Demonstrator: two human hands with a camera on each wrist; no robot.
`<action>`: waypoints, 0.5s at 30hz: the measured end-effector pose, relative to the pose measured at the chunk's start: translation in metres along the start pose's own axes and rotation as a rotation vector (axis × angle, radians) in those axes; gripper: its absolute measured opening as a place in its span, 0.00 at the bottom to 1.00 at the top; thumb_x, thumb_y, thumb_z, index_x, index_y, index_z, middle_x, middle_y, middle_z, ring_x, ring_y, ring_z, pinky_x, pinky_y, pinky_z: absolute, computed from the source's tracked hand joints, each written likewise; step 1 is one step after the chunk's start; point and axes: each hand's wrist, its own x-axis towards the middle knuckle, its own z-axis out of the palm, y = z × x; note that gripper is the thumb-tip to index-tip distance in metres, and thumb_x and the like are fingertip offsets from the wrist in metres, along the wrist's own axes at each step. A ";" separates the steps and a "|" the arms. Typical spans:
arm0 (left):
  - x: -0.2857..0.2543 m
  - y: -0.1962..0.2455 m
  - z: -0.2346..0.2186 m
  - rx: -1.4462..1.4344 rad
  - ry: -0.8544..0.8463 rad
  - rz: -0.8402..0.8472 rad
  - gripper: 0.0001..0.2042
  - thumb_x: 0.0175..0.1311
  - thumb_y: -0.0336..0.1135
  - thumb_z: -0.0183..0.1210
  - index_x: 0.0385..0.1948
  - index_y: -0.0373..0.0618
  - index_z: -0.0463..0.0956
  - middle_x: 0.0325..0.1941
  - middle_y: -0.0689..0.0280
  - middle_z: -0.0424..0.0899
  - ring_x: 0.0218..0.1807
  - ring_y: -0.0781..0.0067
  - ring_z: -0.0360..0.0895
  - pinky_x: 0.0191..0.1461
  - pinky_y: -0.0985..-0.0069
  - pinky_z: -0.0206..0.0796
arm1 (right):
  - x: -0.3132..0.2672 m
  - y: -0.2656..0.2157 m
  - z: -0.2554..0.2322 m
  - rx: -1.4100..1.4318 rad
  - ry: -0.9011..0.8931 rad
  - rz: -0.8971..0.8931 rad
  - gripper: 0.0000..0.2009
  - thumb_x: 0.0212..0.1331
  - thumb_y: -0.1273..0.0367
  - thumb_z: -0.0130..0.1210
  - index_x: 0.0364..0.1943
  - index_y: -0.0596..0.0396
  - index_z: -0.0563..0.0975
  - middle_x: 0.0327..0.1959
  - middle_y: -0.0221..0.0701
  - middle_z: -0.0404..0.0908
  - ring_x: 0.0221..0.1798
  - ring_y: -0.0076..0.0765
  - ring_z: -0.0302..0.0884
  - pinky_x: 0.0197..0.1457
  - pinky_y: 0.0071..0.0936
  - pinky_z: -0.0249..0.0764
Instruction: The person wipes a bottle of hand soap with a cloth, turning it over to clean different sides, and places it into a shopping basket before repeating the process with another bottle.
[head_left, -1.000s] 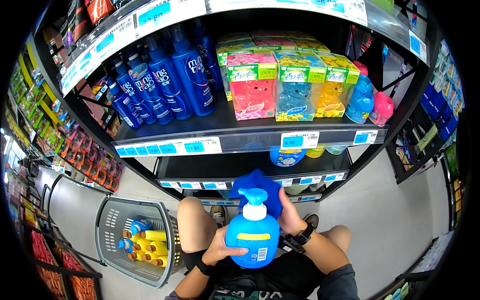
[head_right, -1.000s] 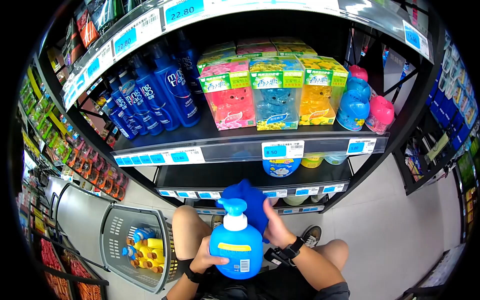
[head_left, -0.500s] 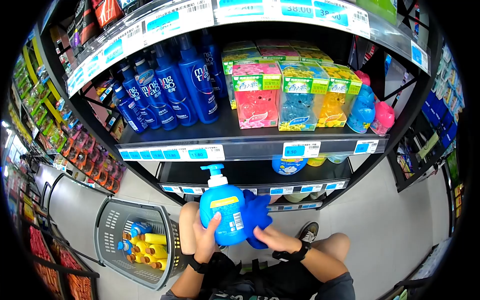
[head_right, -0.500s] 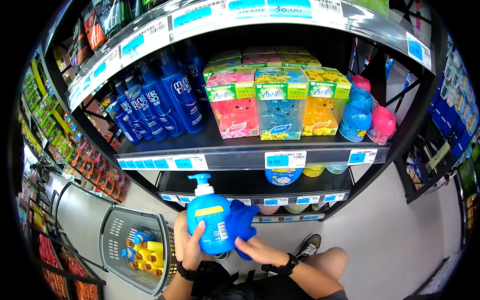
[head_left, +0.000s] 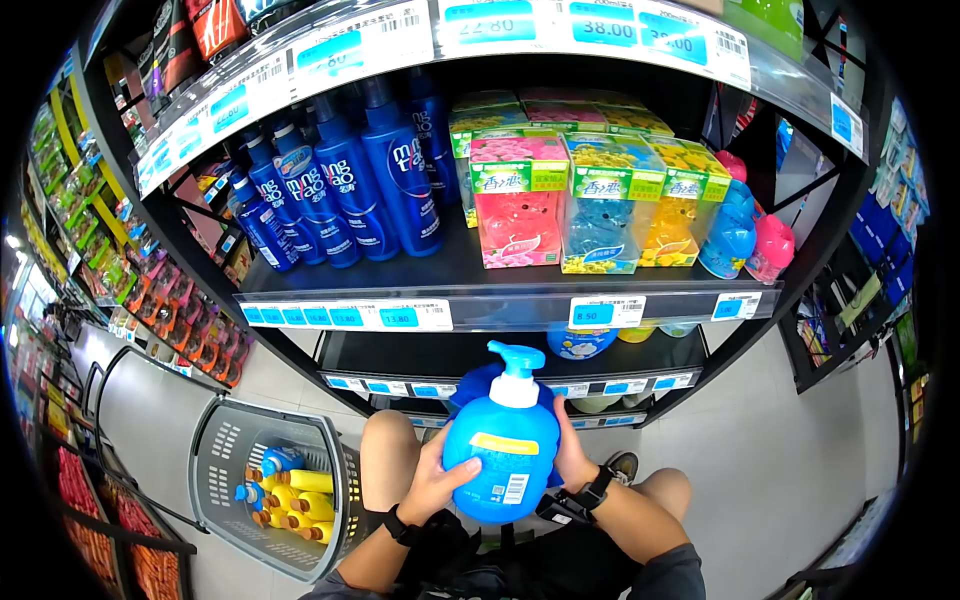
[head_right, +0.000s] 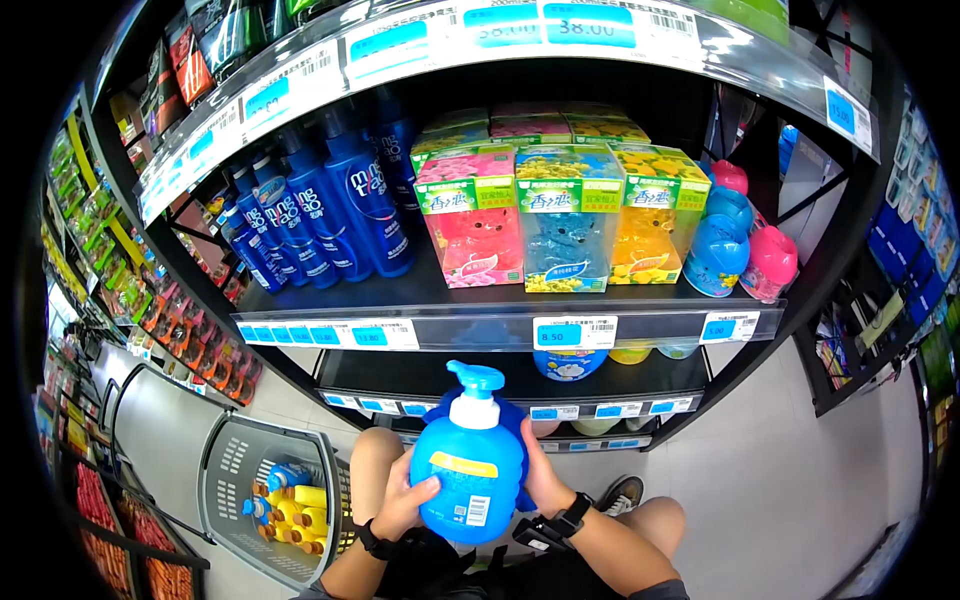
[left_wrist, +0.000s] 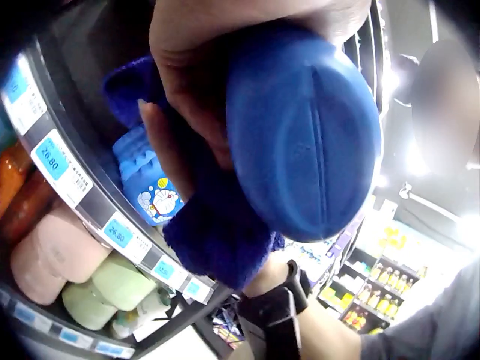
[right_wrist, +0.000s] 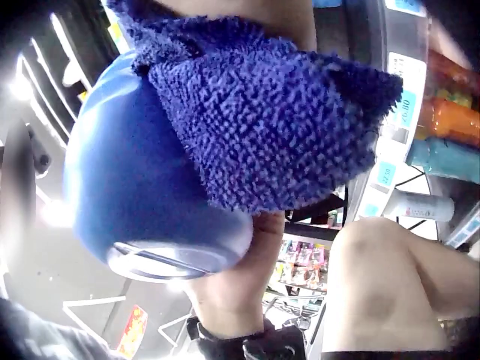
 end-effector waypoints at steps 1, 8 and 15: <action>0.003 -0.001 0.001 0.002 -0.006 -0.003 0.25 0.55 0.35 0.59 0.52 0.32 0.64 0.45 0.59 0.75 0.45 0.73 0.73 0.50 0.76 0.66 | 0.005 0.002 -0.004 0.015 0.011 0.027 0.36 0.59 0.39 0.32 0.60 0.54 0.61 0.58 0.39 0.67 0.58 0.38 0.67 0.62 0.35 0.63; 0.028 0.012 0.015 1.181 0.222 0.416 0.17 0.57 0.31 0.52 0.50 0.43 0.70 0.46 0.54 0.67 0.47 0.55 0.62 0.52 0.64 0.55 | 0.009 0.014 0.003 0.211 -0.003 0.003 0.35 0.60 0.41 0.32 0.60 0.53 0.61 0.58 0.39 0.67 0.58 0.39 0.67 0.62 0.37 0.63; 0.005 0.000 0.054 1.493 0.025 0.324 0.42 0.42 0.48 0.66 0.59 0.39 0.57 0.62 0.45 0.55 0.63 0.39 0.53 0.62 0.53 0.50 | 0.007 0.032 0.001 0.285 0.042 -0.012 0.33 0.61 0.42 0.34 0.61 0.52 0.59 0.60 0.38 0.64 0.59 0.39 0.66 0.62 0.38 0.62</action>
